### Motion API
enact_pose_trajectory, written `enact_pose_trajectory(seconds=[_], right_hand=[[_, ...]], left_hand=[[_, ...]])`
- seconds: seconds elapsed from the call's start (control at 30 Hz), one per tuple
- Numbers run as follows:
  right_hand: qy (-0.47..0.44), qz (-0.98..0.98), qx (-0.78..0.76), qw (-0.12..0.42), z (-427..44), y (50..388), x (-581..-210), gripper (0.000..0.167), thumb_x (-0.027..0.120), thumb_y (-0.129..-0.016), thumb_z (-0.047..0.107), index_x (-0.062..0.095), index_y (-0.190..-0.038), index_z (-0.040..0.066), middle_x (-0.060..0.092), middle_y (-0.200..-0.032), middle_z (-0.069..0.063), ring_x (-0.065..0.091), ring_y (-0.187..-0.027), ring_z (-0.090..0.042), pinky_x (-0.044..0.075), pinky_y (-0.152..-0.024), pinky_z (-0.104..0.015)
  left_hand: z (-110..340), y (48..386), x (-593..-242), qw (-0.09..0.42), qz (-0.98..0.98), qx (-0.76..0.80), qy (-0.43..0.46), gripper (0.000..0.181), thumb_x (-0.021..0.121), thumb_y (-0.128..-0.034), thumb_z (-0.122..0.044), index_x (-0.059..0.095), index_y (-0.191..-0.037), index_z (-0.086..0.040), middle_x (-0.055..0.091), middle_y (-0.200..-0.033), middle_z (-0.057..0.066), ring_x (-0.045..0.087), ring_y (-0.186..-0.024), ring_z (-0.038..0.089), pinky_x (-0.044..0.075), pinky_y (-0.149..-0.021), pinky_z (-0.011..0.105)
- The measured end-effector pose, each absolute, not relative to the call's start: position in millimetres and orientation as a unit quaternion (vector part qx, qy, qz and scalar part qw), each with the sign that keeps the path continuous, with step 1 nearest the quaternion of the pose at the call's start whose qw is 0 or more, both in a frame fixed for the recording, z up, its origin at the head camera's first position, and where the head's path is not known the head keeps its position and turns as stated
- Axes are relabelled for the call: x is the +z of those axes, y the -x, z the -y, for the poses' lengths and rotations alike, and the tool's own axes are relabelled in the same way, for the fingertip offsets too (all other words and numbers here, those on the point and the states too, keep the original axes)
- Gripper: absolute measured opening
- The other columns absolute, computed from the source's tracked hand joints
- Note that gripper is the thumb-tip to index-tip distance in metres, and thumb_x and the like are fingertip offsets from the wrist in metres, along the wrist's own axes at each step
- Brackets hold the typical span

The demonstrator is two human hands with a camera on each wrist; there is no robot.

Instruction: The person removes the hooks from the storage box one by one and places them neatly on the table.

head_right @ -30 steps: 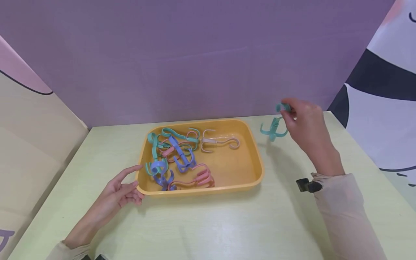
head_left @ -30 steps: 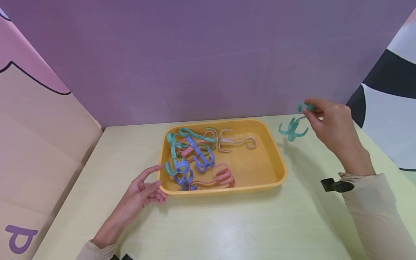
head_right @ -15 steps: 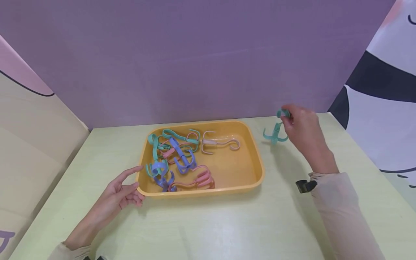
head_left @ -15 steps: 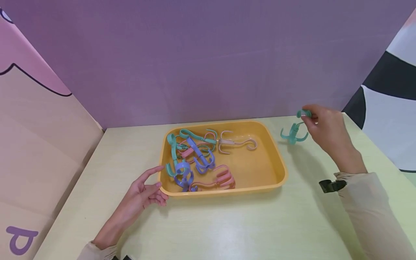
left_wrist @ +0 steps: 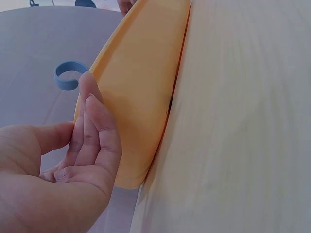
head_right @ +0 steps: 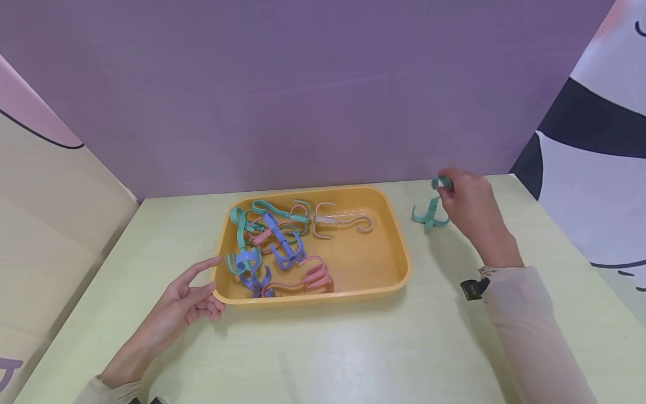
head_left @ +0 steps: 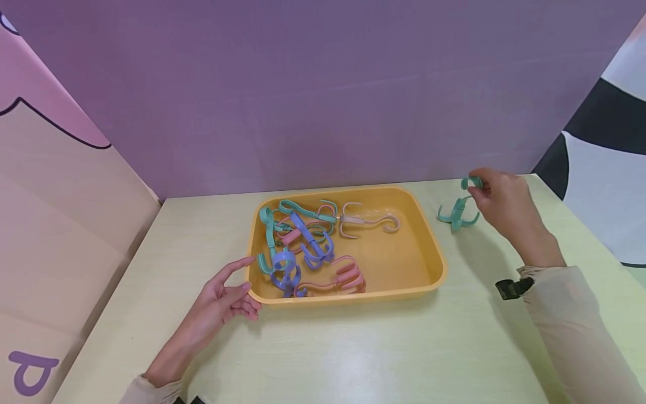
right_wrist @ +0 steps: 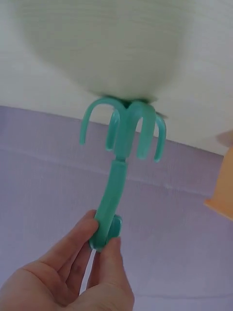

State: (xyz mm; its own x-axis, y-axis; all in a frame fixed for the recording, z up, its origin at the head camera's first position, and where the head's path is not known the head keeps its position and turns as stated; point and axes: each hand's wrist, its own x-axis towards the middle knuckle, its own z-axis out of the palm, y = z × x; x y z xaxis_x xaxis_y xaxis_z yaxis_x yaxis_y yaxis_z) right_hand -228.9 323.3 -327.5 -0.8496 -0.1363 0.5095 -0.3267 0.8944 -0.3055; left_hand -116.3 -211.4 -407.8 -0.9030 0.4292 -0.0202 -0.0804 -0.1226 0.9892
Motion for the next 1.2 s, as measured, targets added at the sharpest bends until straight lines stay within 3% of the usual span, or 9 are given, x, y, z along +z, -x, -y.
enact_pose_trajectory(seconds=[0.33, 0.47, 0.73, 1.07, 1.2], right_hand=[[-0.099, 0.95, 0.165, 0.244, -318.4, 218.9, -313.4, 0.023, 0.063, -0.096, 0.012, 0.067, -0.114, -0.003, 0.069, -0.101, -0.027, 0.064, -0.083, -0.043, 0.049, -0.067, -0.058], [-0.101, 0.949, 0.155, 0.256, -311.6, 214.7, -307.6, 0.025, 0.061, -0.096, 0.011, 0.068, -0.116, -0.002, 0.069, -0.106, -0.026, 0.062, -0.079, -0.042, 0.048, -0.064, -0.057], [-0.143, 0.933, 0.166, 0.285, -285.9, 202.2, -295.6, 0.022, 0.064, -0.093, 0.008, 0.071, -0.112, -0.001, 0.071, -0.104, -0.021, 0.061, -0.09, -0.041, 0.048, -0.067, -0.055], [-0.168, 0.935, 0.167, 0.265, -235.3, 191.3, -294.4, 0.019, 0.069, -0.09, 0.008, 0.073, -0.108, 0.003, 0.072, -0.102, -0.017, 0.063, -0.091, -0.037, 0.051, -0.066, -0.053], [-0.201, 0.937, 0.17, 0.228, -216.7, 198.2, -300.6, 0.021, 0.07, -0.09, 0.008, 0.072, -0.11, 0.002, 0.072, -0.107, -0.017, 0.065, -0.097, -0.038, 0.053, -0.073, -0.052]], left_hand=[[211.4, 117.0, -410.3, 0.171, -0.639, 0.737, -0.14, 0.053, 0.049, -0.1058, -0.011, 0.027, -0.154, -0.008, 0.073, -0.086, 0.014, 0.071, -0.077, 0.024, 0.06, -0.076, 0.041], [211.1, 117.2, -410.5, 0.171, -0.638, 0.738, -0.138, 0.053, 0.049, -0.1058, -0.012, 0.027, -0.154, -0.008, 0.074, -0.086, 0.014, 0.071, -0.076, 0.024, 0.06, -0.076, 0.041], [211.2, 117.3, -411.0, 0.168, -0.638, 0.738, -0.142, 0.053, 0.049, -0.106, -0.011, 0.027, -0.154, -0.008, 0.074, -0.086, 0.013, 0.071, -0.076, 0.023, 0.06, -0.075, 0.039], [207.8, 116.6, -412.0, 0.146, -0.645, 0.738, -0.135, 0.052, 0.051, -0.105, -0.012, 0.031, -0.153, -0.007, 0.074, -0.083, 0.012, 0.071, -0.074, 0.024, 0.06, -0.073, 0.039], [207.9, 115.8, -409.8, 0.141, -0.646, 0.738, -0.133, 0.051, 0.051, -0.1051, -0.012, 0.031, -0.152, -0.005, 0.074, -0.082, 0.012, 0.071, -0.073, 0.023, 0.06, -0.071, 0.038]])
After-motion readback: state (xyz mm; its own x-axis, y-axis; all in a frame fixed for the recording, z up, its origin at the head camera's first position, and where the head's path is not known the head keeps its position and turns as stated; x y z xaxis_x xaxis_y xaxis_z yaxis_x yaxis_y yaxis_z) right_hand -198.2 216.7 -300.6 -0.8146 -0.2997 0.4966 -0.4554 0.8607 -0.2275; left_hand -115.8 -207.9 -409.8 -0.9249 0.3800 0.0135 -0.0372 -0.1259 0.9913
